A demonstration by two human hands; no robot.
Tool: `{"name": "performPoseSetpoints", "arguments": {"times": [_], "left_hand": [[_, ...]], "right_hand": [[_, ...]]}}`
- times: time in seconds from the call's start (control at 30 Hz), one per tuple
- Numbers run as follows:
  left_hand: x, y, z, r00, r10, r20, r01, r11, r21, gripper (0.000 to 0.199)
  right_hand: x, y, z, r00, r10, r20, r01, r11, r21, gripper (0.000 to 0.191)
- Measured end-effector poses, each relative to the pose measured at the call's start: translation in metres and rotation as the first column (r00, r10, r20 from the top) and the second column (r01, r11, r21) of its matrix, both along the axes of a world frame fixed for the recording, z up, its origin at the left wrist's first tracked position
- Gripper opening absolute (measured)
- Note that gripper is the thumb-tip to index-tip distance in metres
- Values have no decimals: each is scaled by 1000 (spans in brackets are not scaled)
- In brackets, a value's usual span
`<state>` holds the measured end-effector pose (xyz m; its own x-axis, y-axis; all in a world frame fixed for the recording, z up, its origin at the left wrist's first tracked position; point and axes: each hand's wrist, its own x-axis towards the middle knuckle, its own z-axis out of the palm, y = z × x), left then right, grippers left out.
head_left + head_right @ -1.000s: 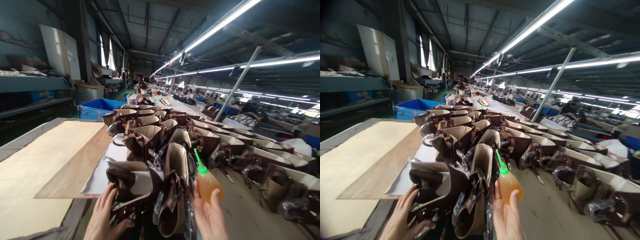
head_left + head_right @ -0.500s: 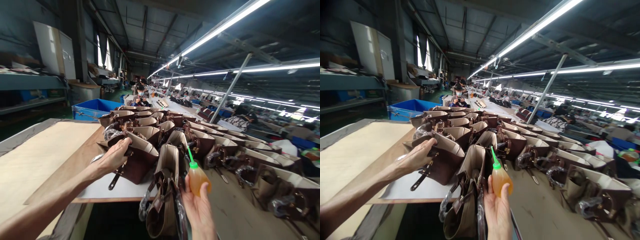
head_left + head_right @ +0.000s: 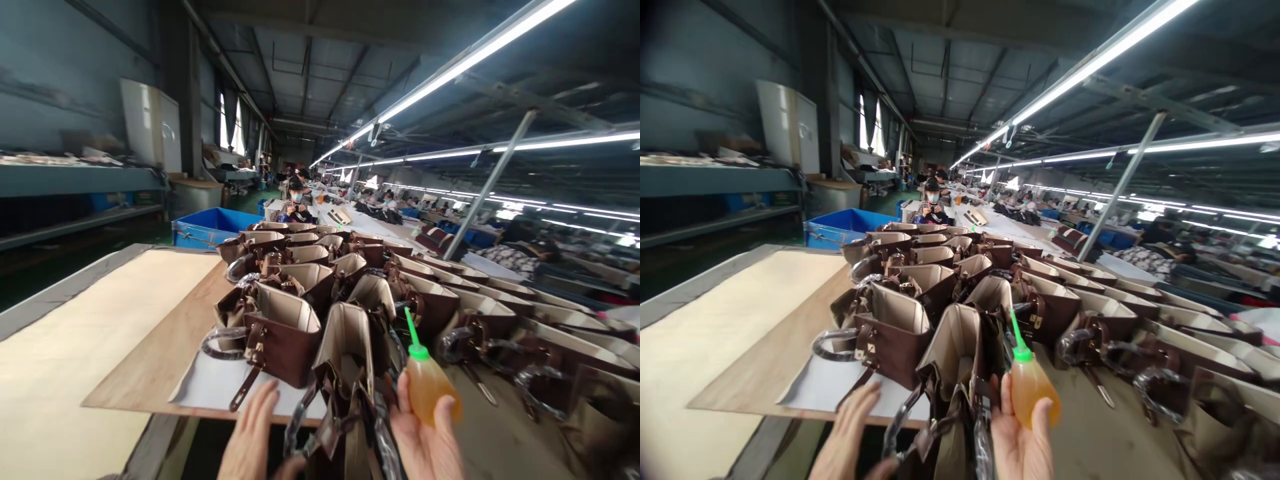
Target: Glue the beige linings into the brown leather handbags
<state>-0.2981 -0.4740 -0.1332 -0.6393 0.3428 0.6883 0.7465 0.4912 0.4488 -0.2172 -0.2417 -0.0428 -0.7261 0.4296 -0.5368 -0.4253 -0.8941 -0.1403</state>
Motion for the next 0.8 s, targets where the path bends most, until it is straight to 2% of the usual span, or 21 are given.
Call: {"name": "performPoseSetpoints", "arguments": {"times": [0.03, 0.1, 0.13, 0.2, 0.23, 0.3, 0.37, 0.43, 0.47, 0.53, 0.6, 0.63, 0.7, 0.73, 0.8], "left_hand": [[7, 6, -10, 990, -26, 137, 28, 999, -15, 62], [12, 19, -17, 894, -37, 447, 54, 998, -25, 49], [13, 26, -13, 808, -91, 583, 132, 991, -28, 42], [12, 38, 3, 652, -162, 740, 211, 977, 28, 32], [11, 44, 12, 603, -203, 771, 224, 971, 81, 28], [9, 52, 30, 579, -263, 771, 208, 963, 172, 21], [2, 57, 46, 616, -300, 729, 216, 954, 210, 20], [-11, 61, 64, 695, -274, 665, 239, 960, 146, 23], [-19, 64, 76, 752, -238, 615, 245, 967, 75, 24], [-32, 71, 100, 887, -114, 448, 204, 966, -158, 20], [-38, 79, 117, 972, -50, 230, 141, 907, -397, 19], [-39, 82, 119, 990, -48, 132, 106, 872, -477, 21], [-39, 86, 111, 996, -92, 2, 78, 838, -541, 25], [-39, 86, 100, 993, -116, -37, 79, 846, -528, 27], [-41, 83, 74, 985, -150, -89, 98, 896, -433, 32]], "right_hand": [[0, 0, 4, 1000, -4, 16, 5, 1000, -8, 41], [1, 1, 7, 1000, -3, 21, 3, 1000, 9, 39], [1, 1, 7, 1000, 4, 13, -4, 1000, 14, 39], [2, 1, 4, 999, 35, 6, -35, 999, 8, 41], [3, 1, 2, 1000, 31, -3, -31, 999, 20, 43], [4, 3, -4, 999, -16, -36, 19, 996, 84, 45], [5, 5, -9, 993, -74, -89, 88, 982, 167, 48], [4, 8, -14, 987, -111, -116, 134, 967, 215, 49], [3, 9, -16, 985, -127, -119, 151, 962, 227, 48], [0, 10, -19, 980, -148, -132, 178, 950, 255, 47], [-3, 8, -23, 979, -142, -148, 179, 943, 280, 49], [-4, 7, -24, 980, -128, -154, 169, 941, 292, 50], [-5, 4, -27, 982, -99, -162, 147, 938, 314, 51], [-5, 2, -28, 982, -88, -164, 138, 936, 324, 51], [-4, 1, -30, 983, -79, -168, 133, 931, 340, 48]]}}
